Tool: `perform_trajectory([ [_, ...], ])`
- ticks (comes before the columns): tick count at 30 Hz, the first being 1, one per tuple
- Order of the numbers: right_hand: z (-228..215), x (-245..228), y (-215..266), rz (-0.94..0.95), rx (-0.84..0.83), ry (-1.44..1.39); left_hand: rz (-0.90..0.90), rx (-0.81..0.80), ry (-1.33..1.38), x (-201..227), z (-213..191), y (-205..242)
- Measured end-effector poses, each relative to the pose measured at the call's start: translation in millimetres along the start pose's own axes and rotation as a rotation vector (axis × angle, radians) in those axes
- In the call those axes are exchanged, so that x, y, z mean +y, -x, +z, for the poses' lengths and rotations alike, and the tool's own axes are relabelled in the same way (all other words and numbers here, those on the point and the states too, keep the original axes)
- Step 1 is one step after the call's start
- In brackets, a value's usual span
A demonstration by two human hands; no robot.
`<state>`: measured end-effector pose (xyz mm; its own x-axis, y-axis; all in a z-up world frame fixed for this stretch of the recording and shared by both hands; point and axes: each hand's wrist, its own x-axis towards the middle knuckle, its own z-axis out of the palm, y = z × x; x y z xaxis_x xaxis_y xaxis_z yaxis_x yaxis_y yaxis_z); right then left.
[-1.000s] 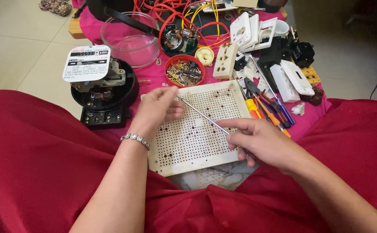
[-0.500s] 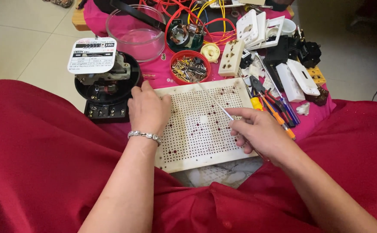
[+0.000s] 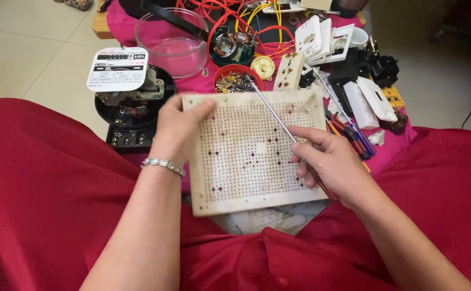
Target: Assembling a circuit board by manually inserting small metal pins into a perforated board and using a screwdriver.
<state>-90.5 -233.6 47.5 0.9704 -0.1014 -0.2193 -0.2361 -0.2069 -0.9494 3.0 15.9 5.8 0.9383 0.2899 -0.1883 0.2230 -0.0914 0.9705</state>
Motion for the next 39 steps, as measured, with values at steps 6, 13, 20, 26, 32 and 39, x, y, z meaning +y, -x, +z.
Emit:
perform_trajectory([
  [6,1.4,-20.9,22.7,-0.062,-0.016,0.034,0.206,-0.051,0.062,29.7,-10.7,4.8],
  [13,10.0,-41.5,45.2,0.023,-0.063,0.112,0.186,0.036,-0.046,16.6,-6.7,-2.2],
  [20,16.6,-44.2,38.2,0.051,-0.060,0.150,0.137,0.070,-0.094,5.6,-5.9,-11.1],
  [26,24.4,-30.8,23.1,0.072,-0.056,0.152,0.129,0.002,-0.366,4.8,-7.4,-2.7],
  [32,35.1,20.2,10.7,-0.029,0.035,0.356,0.210,-0.008,-0.677,-0.7,1.5,16.2],
  [39,37.9,44.7,5.9,-0.214,0.107,0.702,0.326,0.059,-0.801,-3.1,6.2,20.7],
])
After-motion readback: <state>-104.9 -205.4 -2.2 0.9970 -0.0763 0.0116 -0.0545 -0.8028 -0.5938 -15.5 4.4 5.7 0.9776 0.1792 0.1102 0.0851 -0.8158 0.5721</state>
